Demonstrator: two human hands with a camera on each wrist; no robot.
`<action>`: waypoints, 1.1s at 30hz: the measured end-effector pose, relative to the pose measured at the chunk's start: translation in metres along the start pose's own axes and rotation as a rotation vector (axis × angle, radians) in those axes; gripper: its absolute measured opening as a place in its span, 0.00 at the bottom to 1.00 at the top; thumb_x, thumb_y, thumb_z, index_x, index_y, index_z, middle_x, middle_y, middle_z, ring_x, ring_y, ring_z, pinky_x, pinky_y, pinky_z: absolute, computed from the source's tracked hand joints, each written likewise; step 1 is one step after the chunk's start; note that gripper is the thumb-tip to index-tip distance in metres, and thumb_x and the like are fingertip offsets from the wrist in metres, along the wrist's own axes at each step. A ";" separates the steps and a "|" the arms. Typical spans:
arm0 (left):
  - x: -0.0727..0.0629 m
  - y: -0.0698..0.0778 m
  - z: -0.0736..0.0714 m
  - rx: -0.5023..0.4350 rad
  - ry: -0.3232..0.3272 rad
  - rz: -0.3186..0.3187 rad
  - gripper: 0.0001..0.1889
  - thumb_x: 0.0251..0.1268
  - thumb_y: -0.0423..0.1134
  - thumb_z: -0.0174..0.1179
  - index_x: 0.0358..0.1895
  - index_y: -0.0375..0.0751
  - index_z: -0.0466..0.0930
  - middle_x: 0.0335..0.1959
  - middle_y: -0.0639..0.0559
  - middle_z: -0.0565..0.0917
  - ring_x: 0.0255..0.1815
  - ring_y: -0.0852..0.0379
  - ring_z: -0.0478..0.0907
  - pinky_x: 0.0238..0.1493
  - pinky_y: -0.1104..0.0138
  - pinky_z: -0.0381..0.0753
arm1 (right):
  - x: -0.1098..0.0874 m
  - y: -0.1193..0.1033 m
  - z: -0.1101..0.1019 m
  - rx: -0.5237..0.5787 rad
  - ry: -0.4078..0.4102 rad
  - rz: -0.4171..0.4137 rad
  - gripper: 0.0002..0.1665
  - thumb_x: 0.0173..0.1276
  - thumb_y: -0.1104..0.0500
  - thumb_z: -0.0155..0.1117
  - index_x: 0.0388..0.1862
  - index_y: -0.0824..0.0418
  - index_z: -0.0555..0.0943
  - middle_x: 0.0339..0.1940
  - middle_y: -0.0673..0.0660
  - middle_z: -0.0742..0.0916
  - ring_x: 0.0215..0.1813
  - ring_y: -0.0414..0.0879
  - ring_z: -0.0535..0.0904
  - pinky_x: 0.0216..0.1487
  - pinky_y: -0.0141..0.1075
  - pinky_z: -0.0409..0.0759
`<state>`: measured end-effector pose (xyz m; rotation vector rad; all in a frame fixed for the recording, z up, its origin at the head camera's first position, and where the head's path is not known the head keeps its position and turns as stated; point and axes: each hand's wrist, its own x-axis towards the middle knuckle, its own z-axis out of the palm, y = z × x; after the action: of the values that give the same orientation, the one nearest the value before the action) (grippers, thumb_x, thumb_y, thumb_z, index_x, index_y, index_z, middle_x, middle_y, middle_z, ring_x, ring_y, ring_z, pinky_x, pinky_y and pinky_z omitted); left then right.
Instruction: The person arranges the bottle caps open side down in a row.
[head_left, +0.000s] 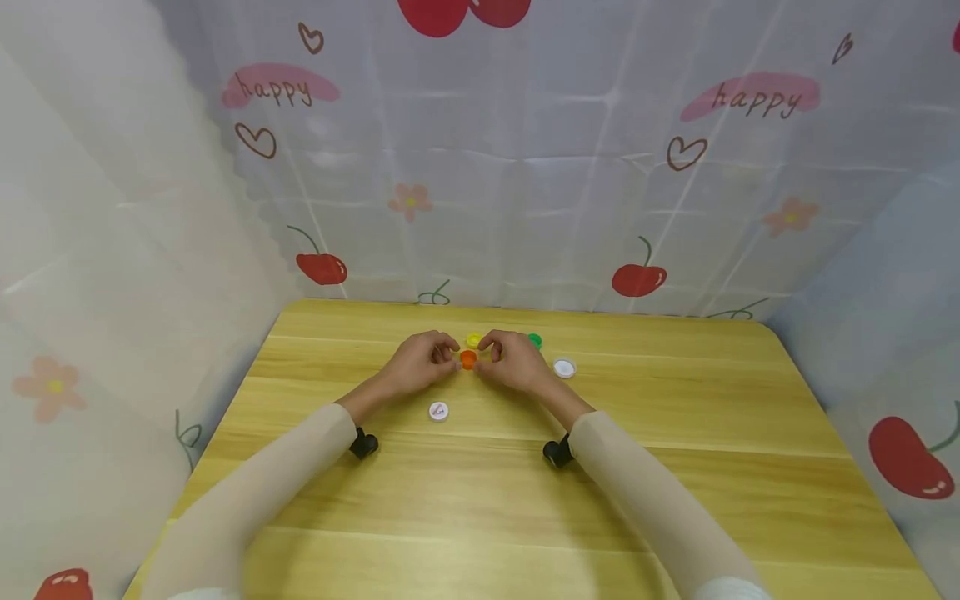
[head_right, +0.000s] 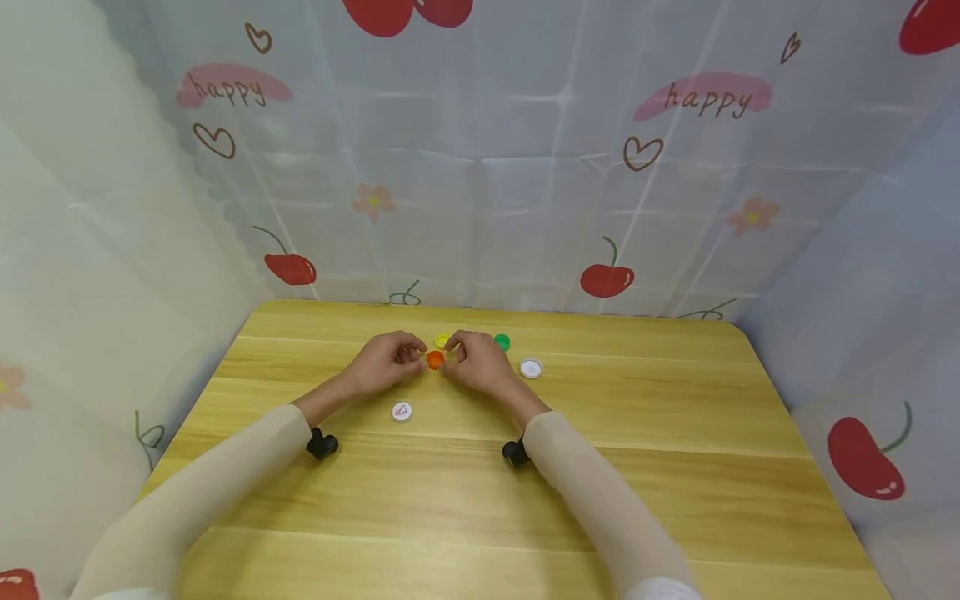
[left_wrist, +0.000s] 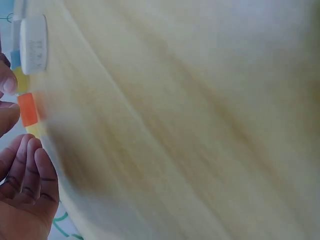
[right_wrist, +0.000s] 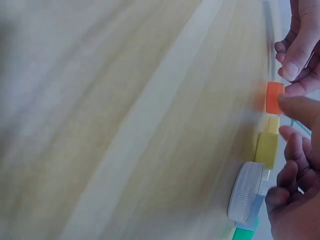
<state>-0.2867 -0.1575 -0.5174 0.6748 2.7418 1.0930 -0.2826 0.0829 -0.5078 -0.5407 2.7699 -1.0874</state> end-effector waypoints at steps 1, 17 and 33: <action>0.002 0.000 0.001 0.005 -0.006 -0.003 0.14 0.73 0.42 0.71 0.56 0.41 0.87 0.41 0.51 0.87 0.39 0.58 0.82 0.46 0.62 0.83 | 0.001 0.000 0.000 -0.009 0.002 0.009 0.18 0.70 0.52 0.77 0.54 0.56 0.87 0.30 0.53 0.83 0.25 0.43 0.73 0.31 0.34 0.71; 0.011 0.008 0.007 0.086 -0.037 -0.006 0.12 0.75 0.42 0.70 0.54 0.43 0.88 0.40 0.52 0.85 0.37 0.58 0.80 0.43 0.64 0.81 | 0.009 0.002 0.006 -0.088 -0.037 -0.027 0.15 0.73 0.50 0.76 0.52 0.56 0.89 0.23 0.51 0.81 0.24 0.43 0.72 0.30 0.33 0.69; 0.002 0.008 0.006 0.087 0.012 0.073 0.11 0.73 0.45 0.72 0.52 0.46 0.89 0.39 0.56 0.86 0.38 0.62 0.82 0.45 0.66 0.84 | 0.001 -0.005 -0.003 -0.052 -0.058 -0.117 0.17 0.73 0.51 0.75 0.55 0.59 0.89 0.23 0.51 0.80 0.25 0.42 0.70 0.33 0.33 0.69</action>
<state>-0.2841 -0.1483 -0.5164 0.7874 2.8101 0.9995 -0.2824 0.0813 -0.5019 -0.7367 2.7536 -1.0072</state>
